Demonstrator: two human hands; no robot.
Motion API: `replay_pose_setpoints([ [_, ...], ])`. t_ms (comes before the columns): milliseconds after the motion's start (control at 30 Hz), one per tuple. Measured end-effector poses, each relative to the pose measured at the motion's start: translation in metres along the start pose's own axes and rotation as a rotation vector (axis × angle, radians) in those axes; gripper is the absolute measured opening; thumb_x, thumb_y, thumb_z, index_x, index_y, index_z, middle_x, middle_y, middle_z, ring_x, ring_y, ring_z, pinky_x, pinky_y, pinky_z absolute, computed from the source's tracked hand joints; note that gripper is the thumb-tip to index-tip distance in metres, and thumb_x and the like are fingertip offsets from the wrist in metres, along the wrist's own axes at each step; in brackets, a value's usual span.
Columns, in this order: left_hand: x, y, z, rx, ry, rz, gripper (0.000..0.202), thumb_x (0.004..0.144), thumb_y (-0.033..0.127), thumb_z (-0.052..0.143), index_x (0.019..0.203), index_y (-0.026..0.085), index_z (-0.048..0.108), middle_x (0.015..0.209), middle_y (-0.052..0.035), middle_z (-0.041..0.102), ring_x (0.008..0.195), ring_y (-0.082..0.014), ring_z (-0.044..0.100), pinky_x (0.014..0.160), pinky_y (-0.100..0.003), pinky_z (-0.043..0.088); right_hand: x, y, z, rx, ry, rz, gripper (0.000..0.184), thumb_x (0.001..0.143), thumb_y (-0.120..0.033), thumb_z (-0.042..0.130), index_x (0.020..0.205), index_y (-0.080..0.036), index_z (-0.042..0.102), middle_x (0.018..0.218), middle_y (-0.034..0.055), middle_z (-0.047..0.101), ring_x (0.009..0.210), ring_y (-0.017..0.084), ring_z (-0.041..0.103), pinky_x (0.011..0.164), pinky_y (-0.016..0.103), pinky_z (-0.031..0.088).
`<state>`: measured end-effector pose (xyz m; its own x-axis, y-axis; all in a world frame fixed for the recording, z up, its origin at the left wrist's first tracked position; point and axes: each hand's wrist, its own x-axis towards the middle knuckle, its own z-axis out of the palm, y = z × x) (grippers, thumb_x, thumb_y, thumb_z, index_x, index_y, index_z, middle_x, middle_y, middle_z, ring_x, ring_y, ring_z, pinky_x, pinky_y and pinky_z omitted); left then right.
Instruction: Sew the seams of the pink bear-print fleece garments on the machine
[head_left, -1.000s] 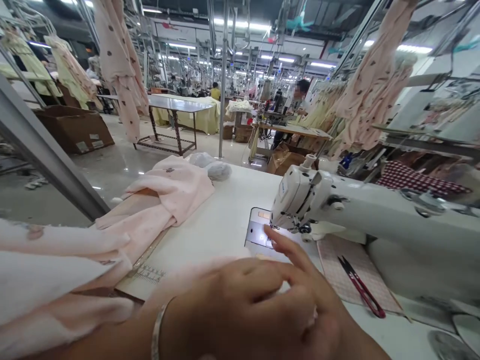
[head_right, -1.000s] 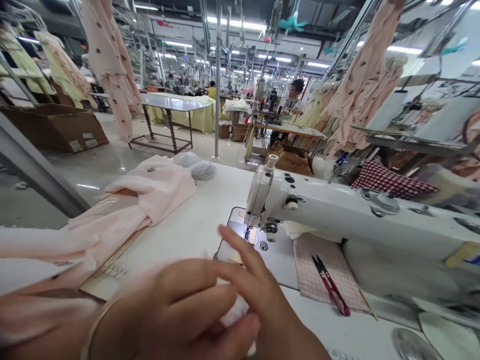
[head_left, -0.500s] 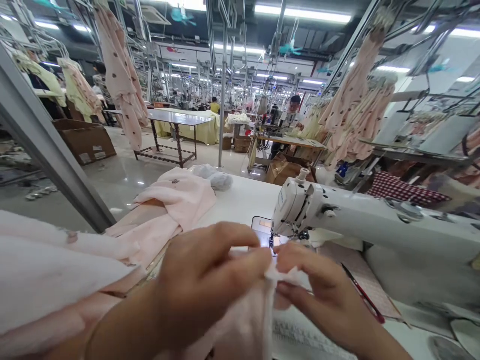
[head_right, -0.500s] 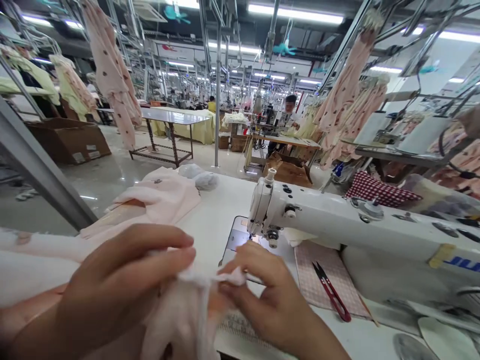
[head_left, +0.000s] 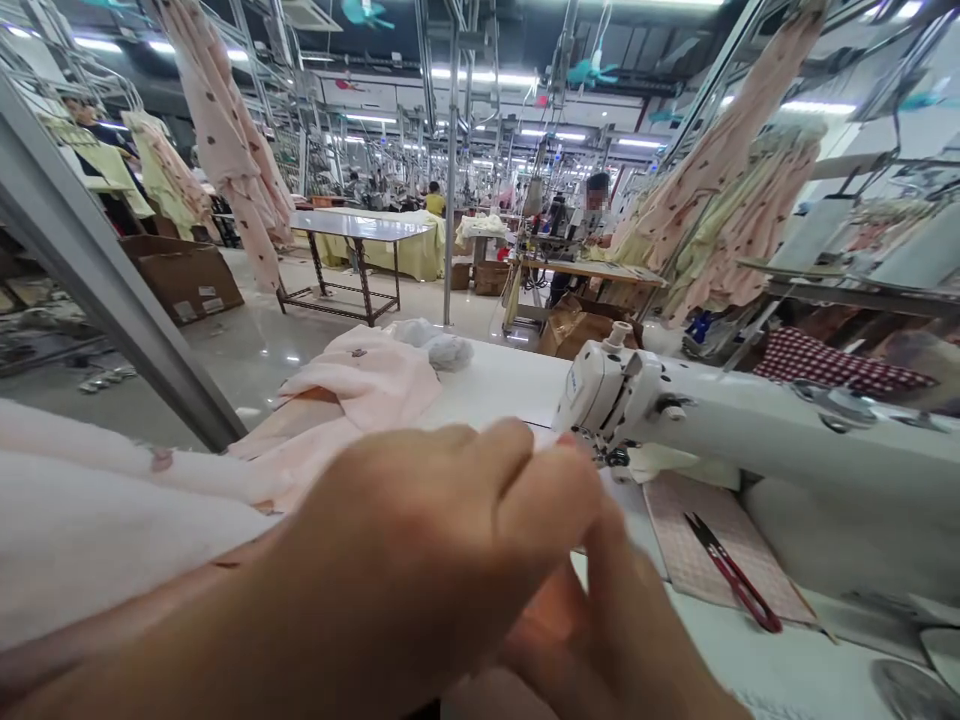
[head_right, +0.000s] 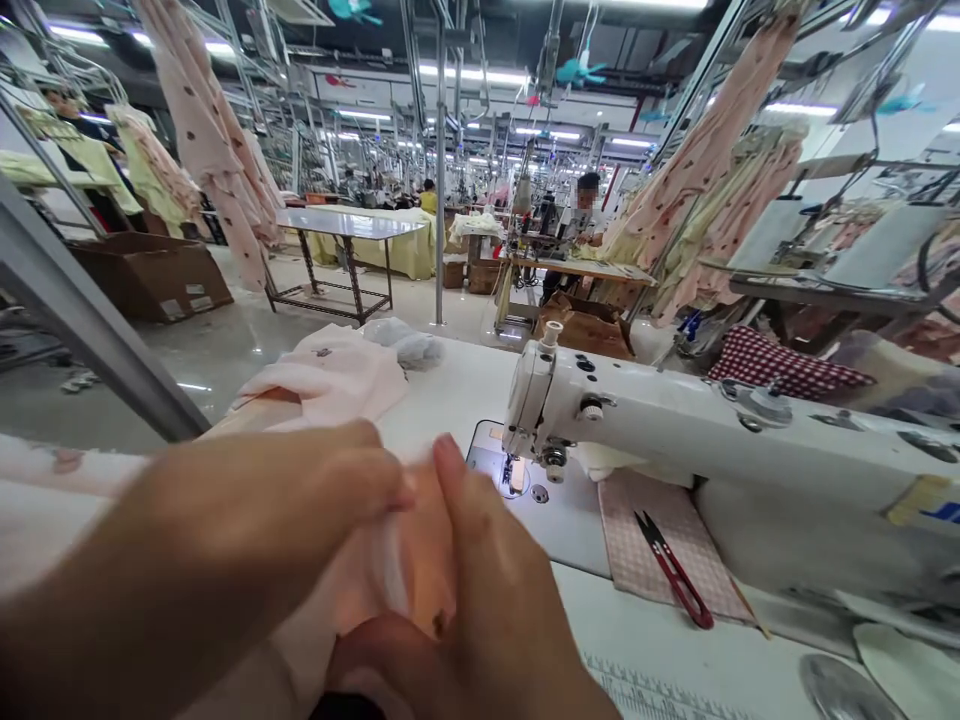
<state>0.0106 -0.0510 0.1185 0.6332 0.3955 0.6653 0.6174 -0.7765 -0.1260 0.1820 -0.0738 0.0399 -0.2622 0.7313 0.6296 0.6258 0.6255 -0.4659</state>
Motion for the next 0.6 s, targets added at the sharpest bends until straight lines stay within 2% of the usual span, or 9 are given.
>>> replay_pose_setpoints([
  [67, 0.012, -0.018, -0.001, 0.217, 0.063, 0.012, 0.016, 0.083, 0.017, 0.033, 0.076, 0.020, 0.047, 0.056, 0.0039, 0.034, 0.042, -0.0103, 0.030, 0.043, -0.021, 0.016, -0.021, 0.007, 0.009, -0.007, -0.151, 0.139, 0.083, 0.080, -0.041, 0.059, 0.144, -0.021, 0.010, 0.101, 0.0122, 0.064, 0.080, 0.028, 0.067, 0.055, 0.032, 0.056],
  [133, 0.028, -0.045, 0.016, 0.334, 0.013, 0.032, 0.016, 0.085, 0.017, 0.034, 0.084, 0.020, 0.050, 0.056, 0.0051, 0.030, 0.042, -0.0080, 0.026, 0.048, -0.019, 0.018, -0.043, 0.024, 0.014, 0.037, -0.195, 0.297, 0.077, 0.083, -0.034, 0.054, 0.144, -0.022, 0.008, 0.111, 0.0134, 0.062, 0.087, 0.027, 0.066, 0.059, 0.031, 0.057],
  [200, 0.044, -0.072, 0.053, 0.314, -0.161, -0.009, 0.014, 0.085, 0.014, 0.042, 0.095, 0.018, 0.051, 0.061, 0.0050, 0.039, 0.046, -0.0081, 0.036, 0.053, -0.020, 0.027, -0.058, 0.046, 0.016, 0.047, -0.188, 0.413, 0.076, 0.087, -0.036, 0.050, 0.144, -0.022, 0.002, 0.113, 0.0127, 0.062, 0.090, 0.024, 0.066, 0.064, 0.031, 0.057],
  [267, 0.054, -0.087, 0.096, 0.235, -0.359, -0.167, 0.018, 0.083, 0.010, 0.049, 0.101, 0.012, 0.052, 0.080, -0.0052, 0.054, 0.067, -0.0177, 0.052, 0.063, -0.028, 0.036, -0.069, 0.067, 0.015, -0.066, -0.165, 0.413, 0.069, 0.087, -0.038, 0.049, 0.142, -0.023, 0.010, 0.100, 0.0078, 0.065, 0.082, 0.020, 0.067, 0.064, 0.031, 0.056],
  [333, 0.054, -0.086, 0.132, 0.159, -0.445, -0.191, 0.018, 0.082, 0.012, 0.055, 0.100, 0.009, 0.054, 0.095, -0.0141, 0.057, 0.084, -0.0269, 0.055, 0.070, -0.037, 0.039, -0.077, 0.084, 0.013, -0.206, -0.170, 0.303, 0.045, 0.086, -0.037, 0.053, 0.127, -0.027, 0.037, 0.086, 0.0020, 0.064, 0.075, 0.018, 0.064, 0.063, 0.031, 0.054],
  [400, 0.042, -0.072, 0.154, 0.052, -0.514, -0.130, 0.012, 0.081, 0.014, 0.059, 0.093, 0.013, 0.059, 0.094, -0.0117, 0.059, 0.087, -0.0273, 0.055, 0.074, -0.039, 0.039, -0.081, 0.092, 0.013, -0.248, -0.239, 0.157, 0.016, 0.087, -0.031, 0.051, 0.103, -0.027, 0.051, 0.077, -0.0004, 0.060, 0.072, 0.017, 0.060, 0.061, 0.030, 0.050],
  [433, 0.034, -0.063, 0.161, -0.009, -0.556, -0.091, 0.010, 0.080, 0.017, 0.061, 0.090, 0.016, 0.061, 0.092, -0.0083, 0.060, 0.087, -0.0255, 0.056, 0.076, -0.039, 0.039, -0.081, 0.094, 0.013, -0.240, -0.285, 0.107, 0.011, 0.088, -0.027, 0.049, 0.099, -0.027, 0.053, 0.075, -0.0007, 0.058, 0.070, 0.017, 0.058, 0.059, 0.030, 0.048],
  [533, 0.007, -0.039, 0.174, -0.258, -0.644, 0.021, 0.021, 0.075, 0.030, 0.071, 0.093, 0.026, 0.064, 0.089, -0.0018, 0.062, 0.090, -0.0231, 0.055, 0.084, -0.041, 0.037, -0.081, 0.094, 0.018, -0.250, -0.383, 0.059, 0.015, 0.088, -0.023, 0.048, 0.101, -0.028, 0.055, 0.073, -0.0001, 0.056, 0.069, 0.018, 0.055, 0.059, 0.031, 0.042],
  [600, -0.006, -0.030, 0.182, -0.420, -0.645, 0.059, 0.019, 0.073, 0.030, 0.073, 0.089, 0.025, 0.064, 0.085, -0.0011, 0.060, 0.089, -0.0225, 0.054, 0.088, -0.042, 0.035, -0.081, 0.092, 0.021, -0.266, -0.402, 0.083, 0.016, 0.087, -0.026, 0.052, 0.102, -0.029, 0.057, 0.075, 0.0002, 0.056, 0.071, 0.018, 0.054, 0.061, 0.032, 0.040],
])
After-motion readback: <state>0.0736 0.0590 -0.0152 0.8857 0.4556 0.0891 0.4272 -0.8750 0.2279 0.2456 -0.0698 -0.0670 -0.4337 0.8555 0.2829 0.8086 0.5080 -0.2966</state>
